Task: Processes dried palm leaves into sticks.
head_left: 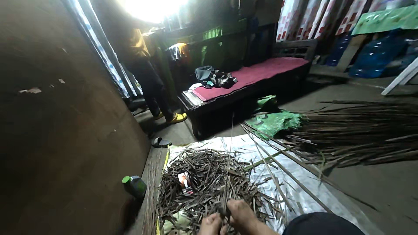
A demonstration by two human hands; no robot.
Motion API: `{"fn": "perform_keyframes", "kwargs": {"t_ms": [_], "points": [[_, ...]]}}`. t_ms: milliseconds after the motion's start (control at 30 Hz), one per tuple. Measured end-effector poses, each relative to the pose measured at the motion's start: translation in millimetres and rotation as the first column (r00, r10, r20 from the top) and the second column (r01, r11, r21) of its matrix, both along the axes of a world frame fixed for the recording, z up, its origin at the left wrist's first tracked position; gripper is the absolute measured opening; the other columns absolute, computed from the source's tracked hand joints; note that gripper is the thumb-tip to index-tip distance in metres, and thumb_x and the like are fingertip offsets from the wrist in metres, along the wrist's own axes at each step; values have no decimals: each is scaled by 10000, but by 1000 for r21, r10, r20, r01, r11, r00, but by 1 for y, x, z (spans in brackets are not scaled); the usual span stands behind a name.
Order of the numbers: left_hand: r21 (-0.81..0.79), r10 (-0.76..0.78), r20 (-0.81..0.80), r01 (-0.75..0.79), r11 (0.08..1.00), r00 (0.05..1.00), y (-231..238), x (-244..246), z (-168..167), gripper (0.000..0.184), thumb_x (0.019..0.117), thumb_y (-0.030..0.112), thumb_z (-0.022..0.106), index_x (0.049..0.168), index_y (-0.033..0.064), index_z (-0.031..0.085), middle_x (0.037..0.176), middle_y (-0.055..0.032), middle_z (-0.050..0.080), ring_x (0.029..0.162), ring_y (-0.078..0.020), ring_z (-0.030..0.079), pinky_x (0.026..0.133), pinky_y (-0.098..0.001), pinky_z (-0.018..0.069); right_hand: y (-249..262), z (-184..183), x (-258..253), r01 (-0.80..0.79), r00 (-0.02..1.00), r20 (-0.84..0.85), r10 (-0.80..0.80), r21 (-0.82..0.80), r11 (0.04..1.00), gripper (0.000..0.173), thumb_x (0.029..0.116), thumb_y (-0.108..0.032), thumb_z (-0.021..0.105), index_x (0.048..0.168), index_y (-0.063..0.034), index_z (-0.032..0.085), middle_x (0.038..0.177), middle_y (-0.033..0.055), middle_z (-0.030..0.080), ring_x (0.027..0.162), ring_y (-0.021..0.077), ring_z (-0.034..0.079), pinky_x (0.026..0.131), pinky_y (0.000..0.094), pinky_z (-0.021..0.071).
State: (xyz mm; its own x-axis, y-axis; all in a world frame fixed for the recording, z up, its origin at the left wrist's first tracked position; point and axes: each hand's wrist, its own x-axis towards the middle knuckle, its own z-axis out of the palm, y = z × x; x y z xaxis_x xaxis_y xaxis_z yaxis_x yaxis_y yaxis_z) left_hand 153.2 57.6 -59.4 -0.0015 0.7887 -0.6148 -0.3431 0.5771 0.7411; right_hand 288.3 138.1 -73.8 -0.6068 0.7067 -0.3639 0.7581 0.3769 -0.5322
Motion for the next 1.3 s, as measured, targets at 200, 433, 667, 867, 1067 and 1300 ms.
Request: {"fn": "perform_keyframes", "kwargs": {"t_ms": [200, 433, 667, 867, 1067, 1300], "points": [[-59, -35, 55, 38, 998, 998, 1, 1, 10, 282, 1132, 153, 335, 954, 51, 528, 567, 52, 458, 420, -2, 414, 406, -130, 363, 10, -7, -1, 101, 994, 34, -106, 106, 989, 255, 958, -90, 604, 1096, 114, 671, 1148, 282, 683, 1098, 436, 673, 947, 568, 518], [-72, -53, 62, 57, 996, 997, 1, 2, 10, 269, 1127, 150, 363, 957, 38, 539, 564, 36, 473, 419, -15, 440, 406, -141, 384, 46, -11, 10, 311, 949, 25, -316, 112, 944, 322, 1002, -74, 537, 1287, 37, 637, 1223, 249, 683, 1160, 410, 660, 986, 574, 498], [-84, -71, 77, 77, 993, 994, 5, 1, 12, 286, 1129, 155, 355, 951, 34, 543, 568, 31, 478, 419, -18, 443, 408, -141, 388, 57, -8, 7, 421, 901, 92, -425, 59, 905, 386, 1024, -104, 528, 1400, -40, 582, 1297, 210, 664, 1209, 387, 642, 1015, 563, 486], [-70, -93, 39, 96, 993, 995, -1, 0, 10, 294, 1127, 155, 354, 951, 33, 555, 567, 32, 494, 421, -18, 446, 413, -147, 392, 77, -11, 29, 641, 748, -97, -656, -150, 753, 344, 1059, -57, 432, 1349, 21, 600, 1235, 256, 659, 1147, 372, 647, 1010, 528, 484], [-95, -77, 19, 78, 992, 997, 8, -2, 8, 295, 1132, 184, 363, 984, 24, 560, 598, 12, 522, 449, -46, 497, 435, -170, 441, 26, 2, 9, 329, 663, -363, -655, -644, 690, 318, 1100, -239, 467, 1040, 18, 644, 644, -38, 497, 511, 50, 447, 518, 232, 416], [-109, -150, 71, 157, 982, 986, 2, -4, 9, 312, 1136, 176, 327, 1024, 12, 568, 614, -24, 603, 495, -97, 605, 495, -224, 535, 44, 5, 11, 411, 475, -353, -806, -721, 557, 329, 1127, -231, 402, 1005, -7, 610, 608, -26, 515, 437, 42, 440, 432, 196, 402]]}}
